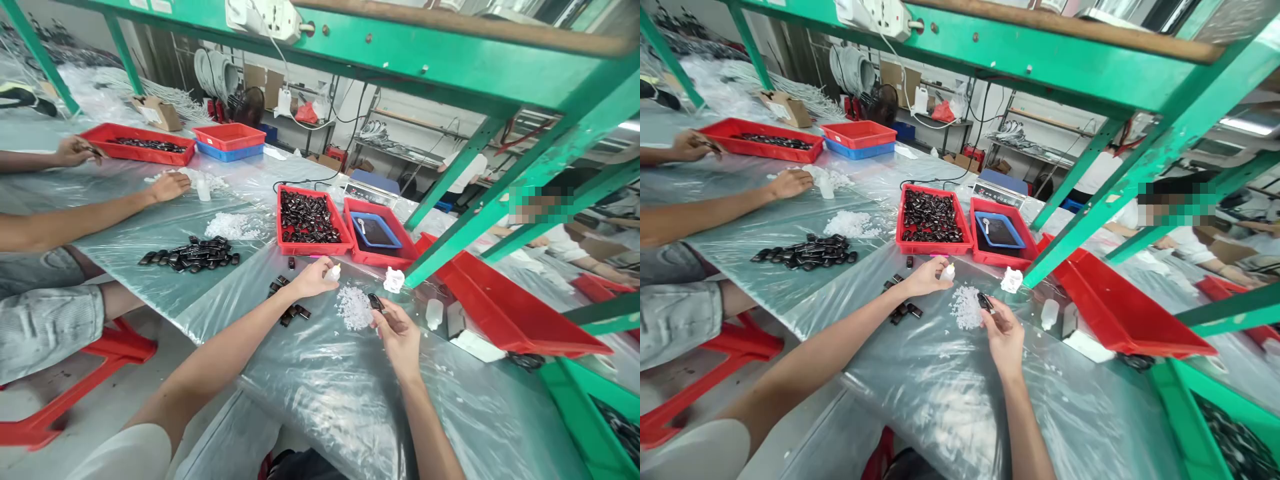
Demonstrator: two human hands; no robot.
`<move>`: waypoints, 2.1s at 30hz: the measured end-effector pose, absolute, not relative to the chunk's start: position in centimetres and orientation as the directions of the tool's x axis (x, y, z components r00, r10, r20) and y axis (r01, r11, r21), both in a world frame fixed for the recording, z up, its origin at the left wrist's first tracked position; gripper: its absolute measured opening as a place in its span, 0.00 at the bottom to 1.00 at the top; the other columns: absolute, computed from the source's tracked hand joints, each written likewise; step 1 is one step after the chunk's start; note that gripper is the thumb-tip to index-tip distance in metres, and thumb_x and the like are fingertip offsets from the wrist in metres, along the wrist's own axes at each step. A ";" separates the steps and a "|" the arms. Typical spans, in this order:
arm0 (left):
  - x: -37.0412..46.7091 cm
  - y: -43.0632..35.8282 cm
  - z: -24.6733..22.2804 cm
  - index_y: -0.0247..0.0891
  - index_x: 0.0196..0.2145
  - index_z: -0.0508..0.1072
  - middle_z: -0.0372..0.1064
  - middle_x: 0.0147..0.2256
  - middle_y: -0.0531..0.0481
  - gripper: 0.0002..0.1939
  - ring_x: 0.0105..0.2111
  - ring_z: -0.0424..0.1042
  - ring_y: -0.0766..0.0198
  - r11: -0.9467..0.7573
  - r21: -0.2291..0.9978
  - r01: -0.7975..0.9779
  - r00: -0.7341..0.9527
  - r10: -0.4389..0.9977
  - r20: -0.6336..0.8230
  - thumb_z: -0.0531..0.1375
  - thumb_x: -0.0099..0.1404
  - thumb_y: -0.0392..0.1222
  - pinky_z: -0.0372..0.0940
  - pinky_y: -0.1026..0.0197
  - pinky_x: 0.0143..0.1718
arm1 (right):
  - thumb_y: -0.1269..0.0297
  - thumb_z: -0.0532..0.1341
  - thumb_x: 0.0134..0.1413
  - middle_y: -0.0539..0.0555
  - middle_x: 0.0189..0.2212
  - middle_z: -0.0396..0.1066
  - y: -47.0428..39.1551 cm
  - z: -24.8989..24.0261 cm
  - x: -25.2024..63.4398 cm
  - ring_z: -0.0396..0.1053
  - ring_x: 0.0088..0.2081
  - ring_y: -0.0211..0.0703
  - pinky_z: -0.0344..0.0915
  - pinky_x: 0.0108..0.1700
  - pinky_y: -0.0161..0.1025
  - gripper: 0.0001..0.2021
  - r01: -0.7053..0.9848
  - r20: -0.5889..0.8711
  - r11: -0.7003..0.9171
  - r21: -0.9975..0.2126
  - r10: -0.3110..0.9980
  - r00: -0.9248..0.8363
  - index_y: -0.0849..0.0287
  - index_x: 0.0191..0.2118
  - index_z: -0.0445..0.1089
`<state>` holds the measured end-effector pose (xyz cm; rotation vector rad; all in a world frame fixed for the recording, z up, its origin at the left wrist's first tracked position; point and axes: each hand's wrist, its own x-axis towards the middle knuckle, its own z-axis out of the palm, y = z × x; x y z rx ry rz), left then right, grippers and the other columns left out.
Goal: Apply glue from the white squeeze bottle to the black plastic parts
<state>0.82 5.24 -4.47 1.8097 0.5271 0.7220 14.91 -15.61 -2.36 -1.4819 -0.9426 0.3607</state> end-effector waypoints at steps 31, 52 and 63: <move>-0.3 0.5 -0.8 0.37 0.33 0.77 0.77 0.38 0.41 0.10 0.37 0.77 0.52 -0.821 0.405 0.403 0.894 0.448 0.017 0.55 0.64 0.30 0.66 0.57 0.37 | 0.54 0.71 0.53 0.53 0.30 0.76 -15.7 -2.6 14.2 0.66 0.23 0.38 0.64 0.24 0.37 0.20 0.309 0.267 0.077 -0.948 0.722 0.638 0.59 0.48 0.77; 0.8 -0.8 -1.0 0.35 0.35 0.75 0.74 0.29 0.52 0.04 0.27 0.71 0.68 -0.334 0.917 -0.219 0.750 0.543 0.377 0.63 0.63 0.39 0.68 0.66 0.29 | 0.59 0.70 0.52 0.55 0.35 0.78 -15.7 -2.2 13.1 0.67 0.24 0.40 0.70 0.29 0.41 0.15 0.291 0.259 0.095 -0.952 0.759 0.597 0.57 0.45 0.78; 1.1 -1.5 -1.5 0.35 0.36 0.80 0.78 0.34 0.47 0.09 0.30 0.75 0.65 -0.257 0.946 -0.196 0.733 0.603 0.315 0.65 0.63 0.43 0.71 0.63 0.32 | 0.58 0.70 0.51 0.56 0.37 0.80 -15.5 -2.3 12.8 0.66 0.20 0.37 0.68 0.25 0.39 0.16 0.231 0.234 0.103 -0.967 0.715 0.659 0.58 0.45 0.78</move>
